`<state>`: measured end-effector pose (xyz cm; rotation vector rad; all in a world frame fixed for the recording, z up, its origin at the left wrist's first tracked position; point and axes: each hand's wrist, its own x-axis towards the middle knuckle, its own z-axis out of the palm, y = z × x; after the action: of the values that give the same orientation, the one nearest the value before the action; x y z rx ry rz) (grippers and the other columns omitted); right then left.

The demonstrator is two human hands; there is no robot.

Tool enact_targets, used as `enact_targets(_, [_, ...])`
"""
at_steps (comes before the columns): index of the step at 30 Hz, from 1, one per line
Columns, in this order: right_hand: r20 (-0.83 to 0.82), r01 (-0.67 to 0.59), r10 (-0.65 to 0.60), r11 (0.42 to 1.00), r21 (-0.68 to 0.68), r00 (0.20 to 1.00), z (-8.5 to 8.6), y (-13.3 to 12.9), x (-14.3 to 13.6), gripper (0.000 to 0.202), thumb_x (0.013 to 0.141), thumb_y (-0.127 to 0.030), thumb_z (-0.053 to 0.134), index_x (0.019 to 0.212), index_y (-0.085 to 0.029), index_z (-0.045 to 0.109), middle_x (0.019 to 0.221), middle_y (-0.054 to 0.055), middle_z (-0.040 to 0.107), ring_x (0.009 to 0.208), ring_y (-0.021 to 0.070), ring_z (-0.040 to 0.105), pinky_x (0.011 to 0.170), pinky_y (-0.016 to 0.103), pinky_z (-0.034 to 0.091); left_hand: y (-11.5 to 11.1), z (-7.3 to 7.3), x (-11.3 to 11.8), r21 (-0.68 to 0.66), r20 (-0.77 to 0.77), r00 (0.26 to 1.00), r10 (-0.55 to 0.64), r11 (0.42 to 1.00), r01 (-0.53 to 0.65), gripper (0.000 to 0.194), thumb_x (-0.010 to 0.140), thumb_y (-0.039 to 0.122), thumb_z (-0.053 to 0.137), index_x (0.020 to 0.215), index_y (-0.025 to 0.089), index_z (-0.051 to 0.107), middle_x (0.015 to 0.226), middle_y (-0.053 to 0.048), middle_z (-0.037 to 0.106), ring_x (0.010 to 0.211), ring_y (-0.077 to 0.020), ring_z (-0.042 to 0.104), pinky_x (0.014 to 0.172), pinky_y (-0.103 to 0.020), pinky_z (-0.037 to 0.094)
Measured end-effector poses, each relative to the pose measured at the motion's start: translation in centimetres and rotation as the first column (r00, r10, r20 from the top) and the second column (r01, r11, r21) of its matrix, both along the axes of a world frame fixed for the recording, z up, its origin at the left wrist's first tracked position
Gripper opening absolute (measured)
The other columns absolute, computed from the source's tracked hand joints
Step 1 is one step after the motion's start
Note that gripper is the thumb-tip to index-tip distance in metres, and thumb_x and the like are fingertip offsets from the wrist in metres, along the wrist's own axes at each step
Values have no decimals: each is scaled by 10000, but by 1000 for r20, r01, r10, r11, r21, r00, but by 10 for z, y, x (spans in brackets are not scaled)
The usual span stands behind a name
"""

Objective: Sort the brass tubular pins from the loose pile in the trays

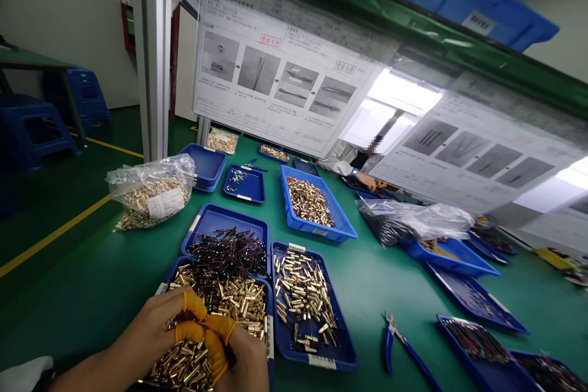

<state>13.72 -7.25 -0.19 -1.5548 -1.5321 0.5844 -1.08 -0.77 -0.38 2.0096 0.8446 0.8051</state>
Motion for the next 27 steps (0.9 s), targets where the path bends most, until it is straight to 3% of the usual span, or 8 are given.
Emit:
enact_targets(4, [110, -56, 59, 998, -26, 992, -1, 1, 4, 189, 767, -206, 514, 716, -174, 692, 534, 36, 614, 503, 187, 605, 487, 219, 472, 0, -5, 0, 162, -15, 1000, -16, 987, 19, 210, 798, 27, 435, 683, 186, 509, 759, -1, 561, 696, -144, 537, 601, -215, 421])
enact_targets(8, [146, -39, 44, 999, -38, 988, -10, 1, 9, 108, 778, -233, 547, 701, -179, 600, 518, 15, 595, 445, 159, 564, 398, 192, 392, 0, -9, -1, 226, -43, 996, -75, 971, 83, 301, 748, -86, 367, 723, 181, 504, 831, -16, 554, 753, -144, 543, 656, -224, 434])
enact_targets(15, [70, -13, 17, 998, -64, 997, -31, -2, 10, 168, 750, -214, 578, 667, -214, 432, 485, -41, 521, 416, 111, 457, 383, 173, 319, -4, -4, -2, 249, -176, 964, -198, 939, 238, 239, 781, -43, 424, 744, 174, 519, 823, -35, 582, 761, -169, 534, 660, -248, 456])
enact_targets(20, [-85, -116, 109, 989, -87, 990, -18, -1, 7, 129, 765, -259, 583, 748, -207, 466, 525, -26, 559, 465, 136, 531, 422, 190, 378, -4, 2, -2, 241, -186, 970, -156, 950, 199, 186, 800, 9, 480, 741, 180, 528, 799, -30, 585, 778, -182, 528, 699, -281, 455])
enact_targets(23, [-134, -100, 90, 992, -74, 987, -4, 0, 10, 140, 789, -303, 558, 852, -185, 514, 628, 21, 614, 577, 176, 599, 521, 226, 461, -2, 3, -1, 233, -142, 987, -69, 967, 101, 109, 833, 94, 513, 770, 180, 537, 814, -35, 588, 794, -193, 526, 707, -300, 457])
enact_targets(27, [-95, -47, 37, 993, -106, 995, 0, 0, 15, 133, 813, -287, 521, 798, -164, 569, 737, 74, 650, 660, 194, 628, 620, 253, 499, 0, 4, -1, 244, -111, 993, -29, 968, 56, 60, 848, 137, 519, 803, 172, 538, 817, -33, 586, 792, -189, 529, 734, -314, 455])
